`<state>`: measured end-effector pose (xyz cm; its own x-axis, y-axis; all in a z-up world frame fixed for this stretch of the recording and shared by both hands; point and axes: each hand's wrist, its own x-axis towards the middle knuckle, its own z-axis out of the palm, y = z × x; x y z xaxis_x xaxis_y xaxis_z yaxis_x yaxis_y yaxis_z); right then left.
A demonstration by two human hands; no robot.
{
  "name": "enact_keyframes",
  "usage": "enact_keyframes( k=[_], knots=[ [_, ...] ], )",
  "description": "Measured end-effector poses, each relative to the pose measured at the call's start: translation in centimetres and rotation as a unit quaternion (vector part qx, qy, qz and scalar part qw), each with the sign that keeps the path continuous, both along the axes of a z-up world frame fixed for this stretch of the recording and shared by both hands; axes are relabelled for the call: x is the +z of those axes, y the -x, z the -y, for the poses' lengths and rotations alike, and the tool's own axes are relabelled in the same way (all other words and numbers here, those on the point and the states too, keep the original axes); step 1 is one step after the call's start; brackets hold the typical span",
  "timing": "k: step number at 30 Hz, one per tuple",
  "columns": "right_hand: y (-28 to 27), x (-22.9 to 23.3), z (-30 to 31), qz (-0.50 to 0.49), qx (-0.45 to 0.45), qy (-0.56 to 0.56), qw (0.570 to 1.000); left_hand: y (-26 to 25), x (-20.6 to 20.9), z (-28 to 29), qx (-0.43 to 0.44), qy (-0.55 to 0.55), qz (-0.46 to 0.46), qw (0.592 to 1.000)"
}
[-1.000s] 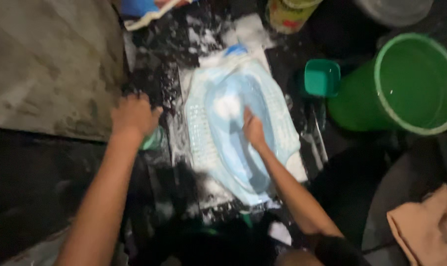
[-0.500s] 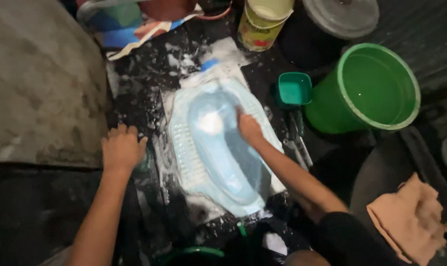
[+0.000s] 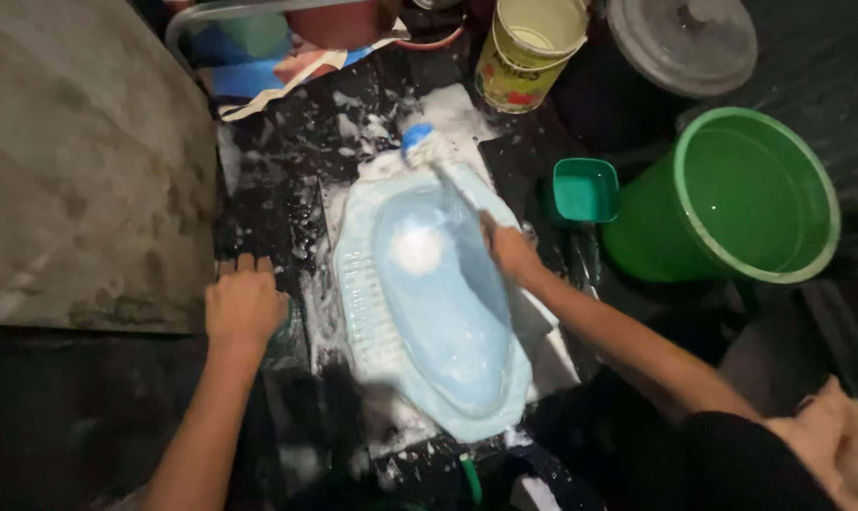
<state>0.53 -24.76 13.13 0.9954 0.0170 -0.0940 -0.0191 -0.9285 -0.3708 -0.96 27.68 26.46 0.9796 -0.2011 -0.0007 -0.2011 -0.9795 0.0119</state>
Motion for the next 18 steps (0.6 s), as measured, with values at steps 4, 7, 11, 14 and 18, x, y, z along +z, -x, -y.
enact_keyframes(
  k=[4,7,11,14,18],
  knots=[
    [1.9,0.9,-0.3,-0.094,0.065,0.069,0.991,-0.6,0.4,-0.4,-0.020,-0.038,-0.030,0.999],
    [0.8,0.2,1.0,-0.029,0.037,0.077,0.996,-0.7,0.4,0.1,-0.018,-0.047,-0.042,0.998],
    [0.6,-0.4,1.9,-0.087,0.149,0.080,0.982,-1.5,0.4,0.0,-0.016,-0.029,-0.028,0.999],
    [1.9,-1.0,1.1,-0.164,0.063,0.041,0.984,0.4,0.3,-0.4,-0.003,-0.014,-0.029,0.999],
    [2.1,-1.4,2.3,-0.100,0.289,0.038,0.951,0.2,0.4,-0.1,-0.018,-0.009,0.016,1.000]
  ],
)
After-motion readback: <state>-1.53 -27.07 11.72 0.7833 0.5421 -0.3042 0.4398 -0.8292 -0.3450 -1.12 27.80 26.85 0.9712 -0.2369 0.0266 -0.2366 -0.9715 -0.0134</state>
